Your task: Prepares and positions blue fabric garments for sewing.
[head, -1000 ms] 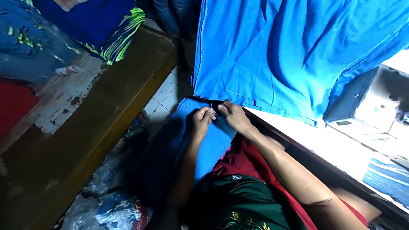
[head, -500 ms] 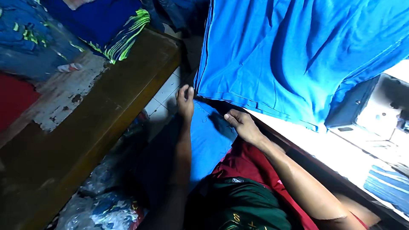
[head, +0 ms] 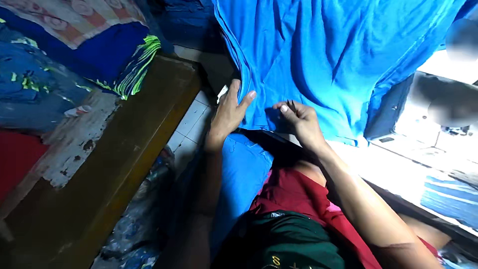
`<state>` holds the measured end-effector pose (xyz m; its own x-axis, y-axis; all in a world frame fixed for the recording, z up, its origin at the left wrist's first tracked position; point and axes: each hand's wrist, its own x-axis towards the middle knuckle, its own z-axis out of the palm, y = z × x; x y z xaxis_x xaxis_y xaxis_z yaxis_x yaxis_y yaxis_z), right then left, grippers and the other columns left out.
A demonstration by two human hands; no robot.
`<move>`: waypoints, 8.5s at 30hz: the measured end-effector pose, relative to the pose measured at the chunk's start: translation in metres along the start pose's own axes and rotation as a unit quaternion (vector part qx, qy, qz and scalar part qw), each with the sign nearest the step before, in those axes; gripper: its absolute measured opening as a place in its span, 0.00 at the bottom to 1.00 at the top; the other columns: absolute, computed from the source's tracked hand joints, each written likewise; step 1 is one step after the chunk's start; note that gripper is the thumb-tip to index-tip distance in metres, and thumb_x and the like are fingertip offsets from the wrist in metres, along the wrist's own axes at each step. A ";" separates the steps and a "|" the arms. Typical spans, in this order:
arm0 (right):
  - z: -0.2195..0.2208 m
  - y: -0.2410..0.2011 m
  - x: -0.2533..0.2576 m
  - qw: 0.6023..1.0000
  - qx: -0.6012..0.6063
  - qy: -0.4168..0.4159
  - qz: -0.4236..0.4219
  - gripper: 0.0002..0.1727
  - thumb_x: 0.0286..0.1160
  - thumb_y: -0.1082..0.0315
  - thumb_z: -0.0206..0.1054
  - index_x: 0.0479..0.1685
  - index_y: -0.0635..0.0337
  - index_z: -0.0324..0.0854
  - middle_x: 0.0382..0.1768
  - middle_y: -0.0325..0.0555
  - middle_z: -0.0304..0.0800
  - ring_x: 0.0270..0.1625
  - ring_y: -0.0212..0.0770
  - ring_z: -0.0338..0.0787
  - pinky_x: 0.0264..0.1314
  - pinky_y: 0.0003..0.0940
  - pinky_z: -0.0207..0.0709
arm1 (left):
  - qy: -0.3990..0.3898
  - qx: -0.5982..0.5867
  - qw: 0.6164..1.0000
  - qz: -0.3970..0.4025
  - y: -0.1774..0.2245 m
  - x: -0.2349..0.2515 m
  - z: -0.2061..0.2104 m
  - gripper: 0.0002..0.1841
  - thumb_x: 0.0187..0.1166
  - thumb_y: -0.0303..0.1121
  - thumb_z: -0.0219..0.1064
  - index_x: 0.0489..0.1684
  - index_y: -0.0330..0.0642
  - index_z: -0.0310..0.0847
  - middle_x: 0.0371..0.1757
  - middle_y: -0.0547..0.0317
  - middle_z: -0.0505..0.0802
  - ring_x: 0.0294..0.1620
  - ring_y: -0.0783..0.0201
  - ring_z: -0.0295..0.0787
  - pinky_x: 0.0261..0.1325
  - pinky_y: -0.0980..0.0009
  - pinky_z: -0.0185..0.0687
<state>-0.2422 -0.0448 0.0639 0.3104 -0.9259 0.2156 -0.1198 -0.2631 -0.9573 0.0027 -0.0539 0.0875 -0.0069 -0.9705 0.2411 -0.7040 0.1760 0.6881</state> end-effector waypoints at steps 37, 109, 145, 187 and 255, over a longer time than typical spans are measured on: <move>0.028 0.020 -0.006 0.996 -0.049 -0.069 0.018 0.07 0.85 0.62 0.67 0.48 0.52 0.89 0.32 0.38 0.89 0.30 0.33 0.85 0.31 0.34 0.80 | 0.065 -0.526 0.842 -0.101 -0.062 -0.108 0.075 0.19 0.95 0.45 0.46 0.45 0.49 0.84 0.44 0.61 0.91 0.44 0.64 0.89 0.53 0.64 0.87; -0.120 0.019 -0.244 0.991 -0.073 0.046 0.099 0.17 0.91 0.56 0.57 0.47 0.53 0.90 0.27 0.35 0.84 0.28 0.29 0.81 0.34 0.28 0.77 | -0.123 0.010 0.964 0.236 0.129 0.003 0.191 0.15 0.90 0.44 0.59 0.53 0.52 0.93 0.53 0.64 0.96 0.55 0.66 0.92 0.63 0.55 0.86; -0.081 0.000 -0.072 0.911 0.335 0.231 -0.073 0.08 0.77 0.78 0.65 0.52 0.62 0.77 0.20 0.40 0.81 0.12 0.30 0.75 0.12 0.23 0.73 | -0.004 -0.284 0.956 0.080 0.169 0.031 0.093 0.12 0.92 0.38 0.56 0.57 0.41 0.80 0.38 0.56 0.89 0.36 0.64 0.85 0.41 0.64 0.82; -0.147 -0.044 -0.144 0.979 -0.044 0.090 -0.179 0.04 0.75 0.61 0.74 0.44 0.44 0.91 0.42 0.21 0.92 0.41 0.17 0.88 0.44 0.14 0.83 | -0.391 -0.270 0.801 0.365 0.180 -0.041 -0.027 0.11 0.81 0.32 0.69 0.35 0.32 0.90 0.33 0.61 0.93 0.38 0.79 0.87 0.45 0.80 0.82; -0.191 -0.003 -0.228 0.938 -0.101 0.326 -0.066 0.10 0.75 0.76 0.67 0.53 0.61 0.87 0.42 0.41 0.91 0.31 0.29 0.83 0.30 0.24 0.78 | -0.196 -0.158 0.929 0.270 0.201 -0.024 0.157 0.14 0.88 0.26 0.50 0.49 0.46 0.85 0.49 0.64 0.91 0.46 0.72 0.88 0.46 0.72 0.85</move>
<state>-0.4926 0.1149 0.0544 -0.2994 -0.8335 0.4644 -0.3175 -0.3720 -0.8723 -0.2501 -0.0210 0.1128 -0.6008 -0.7011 0.3841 -0.2792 0.6342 0.7210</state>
